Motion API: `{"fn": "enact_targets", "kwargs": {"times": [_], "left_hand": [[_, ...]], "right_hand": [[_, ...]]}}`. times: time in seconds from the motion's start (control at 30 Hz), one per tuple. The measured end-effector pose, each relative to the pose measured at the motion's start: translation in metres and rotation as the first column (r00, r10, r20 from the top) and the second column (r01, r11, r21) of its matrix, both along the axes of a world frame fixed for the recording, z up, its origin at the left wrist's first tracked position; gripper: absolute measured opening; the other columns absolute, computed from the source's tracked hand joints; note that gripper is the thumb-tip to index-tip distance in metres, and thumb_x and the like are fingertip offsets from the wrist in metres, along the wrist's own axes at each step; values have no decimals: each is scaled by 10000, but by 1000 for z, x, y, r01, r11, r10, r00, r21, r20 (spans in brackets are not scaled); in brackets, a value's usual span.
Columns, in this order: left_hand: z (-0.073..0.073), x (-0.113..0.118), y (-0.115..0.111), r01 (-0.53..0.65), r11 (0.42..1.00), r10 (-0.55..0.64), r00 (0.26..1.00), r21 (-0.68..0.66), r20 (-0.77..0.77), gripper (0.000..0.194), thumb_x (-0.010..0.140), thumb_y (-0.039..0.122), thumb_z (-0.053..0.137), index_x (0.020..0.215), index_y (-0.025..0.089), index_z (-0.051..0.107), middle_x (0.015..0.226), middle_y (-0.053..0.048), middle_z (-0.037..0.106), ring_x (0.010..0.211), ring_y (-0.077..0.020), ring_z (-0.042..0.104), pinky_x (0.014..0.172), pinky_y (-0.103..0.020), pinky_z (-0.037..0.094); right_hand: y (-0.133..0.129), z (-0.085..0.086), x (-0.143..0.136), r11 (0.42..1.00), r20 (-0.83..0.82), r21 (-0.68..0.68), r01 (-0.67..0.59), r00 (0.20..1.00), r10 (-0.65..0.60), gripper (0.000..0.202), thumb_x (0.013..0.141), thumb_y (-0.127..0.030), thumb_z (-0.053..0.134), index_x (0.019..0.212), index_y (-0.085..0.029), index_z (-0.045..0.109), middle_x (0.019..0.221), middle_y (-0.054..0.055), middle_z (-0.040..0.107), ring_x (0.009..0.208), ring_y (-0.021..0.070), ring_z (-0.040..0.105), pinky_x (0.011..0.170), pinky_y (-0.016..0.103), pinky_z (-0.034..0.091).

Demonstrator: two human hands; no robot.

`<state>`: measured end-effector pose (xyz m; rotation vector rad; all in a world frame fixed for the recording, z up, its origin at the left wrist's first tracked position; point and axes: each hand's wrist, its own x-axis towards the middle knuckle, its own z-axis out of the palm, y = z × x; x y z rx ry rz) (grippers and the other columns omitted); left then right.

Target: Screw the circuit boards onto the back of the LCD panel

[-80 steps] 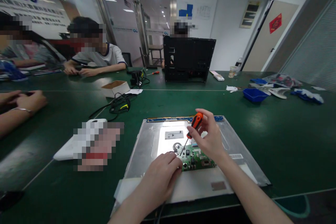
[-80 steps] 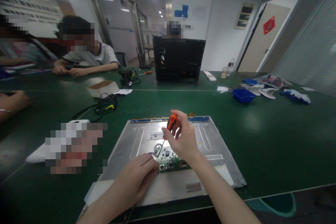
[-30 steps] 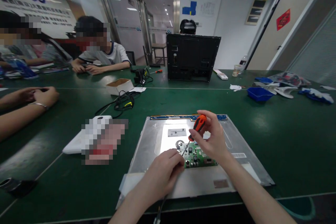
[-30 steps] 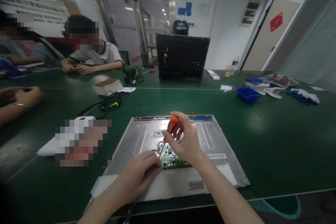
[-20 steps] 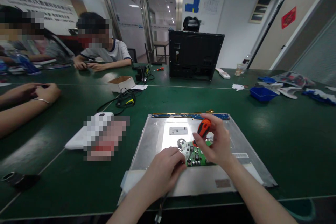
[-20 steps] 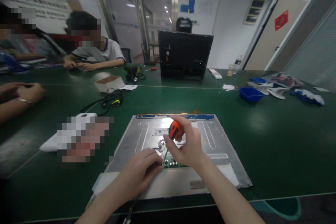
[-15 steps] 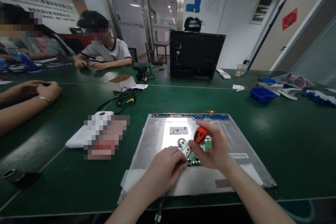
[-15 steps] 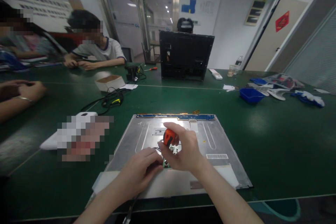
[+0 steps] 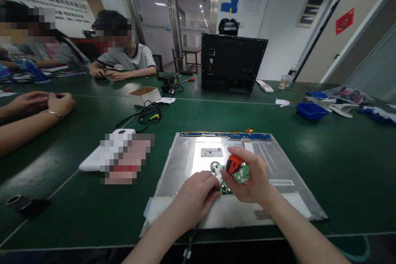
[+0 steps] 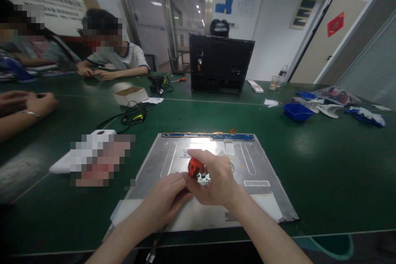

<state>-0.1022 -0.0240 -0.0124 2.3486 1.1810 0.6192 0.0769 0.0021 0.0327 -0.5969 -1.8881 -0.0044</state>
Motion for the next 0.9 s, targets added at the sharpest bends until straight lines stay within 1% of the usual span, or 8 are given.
{"fn": "enact_targets", "kwargs": {"times": [0.13,0.27,0.43,0.57,0.77,0.9], "left_hand": [[0,0,0,6,1000,-6,1000,6,-9,71,895,160,524,887,185,589,910,-64,636,854,-229,565,720,-322,442],[1,0,-2,14,1000,-14,1000,5,-12,76,888,154,524,921,188,583,925,-64,628,864,-232,559,743,-336,444],[6,1,-6,15,999,-15,1000,33,2,85,859,125,499,888,184,553,901,-70,615,835,-228,552,719,-336,437],[9,2,-6,23,999,-23,1000,43,-1,101,845,118,474,865,185,547,883,-73,609,817,-226,550,705,-333,435],[8,2,-5,12,998,-11,1000,60,-4,142,830,100,461,890,180,561,879,-76,610,815,-226,554,711,-336,442],[7,2,-5,6,998,-6,1000,68,2,139,827,101,459,876,185,557,874,-73,615,810,-223,557,701,-331,441]], "right_hand": [[-1,0,0,1000,23,-3,-8,1000,8,468,847,-206,561,1291,-259,422,789,0,674,543,146,610,470,263,508],[-1,-2,0,1000,28,-14,-10,1000,10,469,848,-206,553,1292,-264,416,807,-1,685,528,142,600,458,265,504],[-2,-2,0,1000,19,1,-16,1000,16,448,856,-218,546,1285,-248,418,785,-1,669,545,144,603,463,263,502],[-2,0,1,1000,24,6,-4,1000,4,472,849,-221,556,1296,-263,412,741,-12,648,542,158,603,458,274,493],[-2,1,0,999,12,14,-29,1000,29,479,847,-218,566,1299,-263,416,723,-16,633,543,159,595,459,273,482],[-2,0,0,1000,21,15,-20,1000,19,483,853,-236,568,1306,-272,404,737,-14,642,560,164,607,473,278,489]]}}
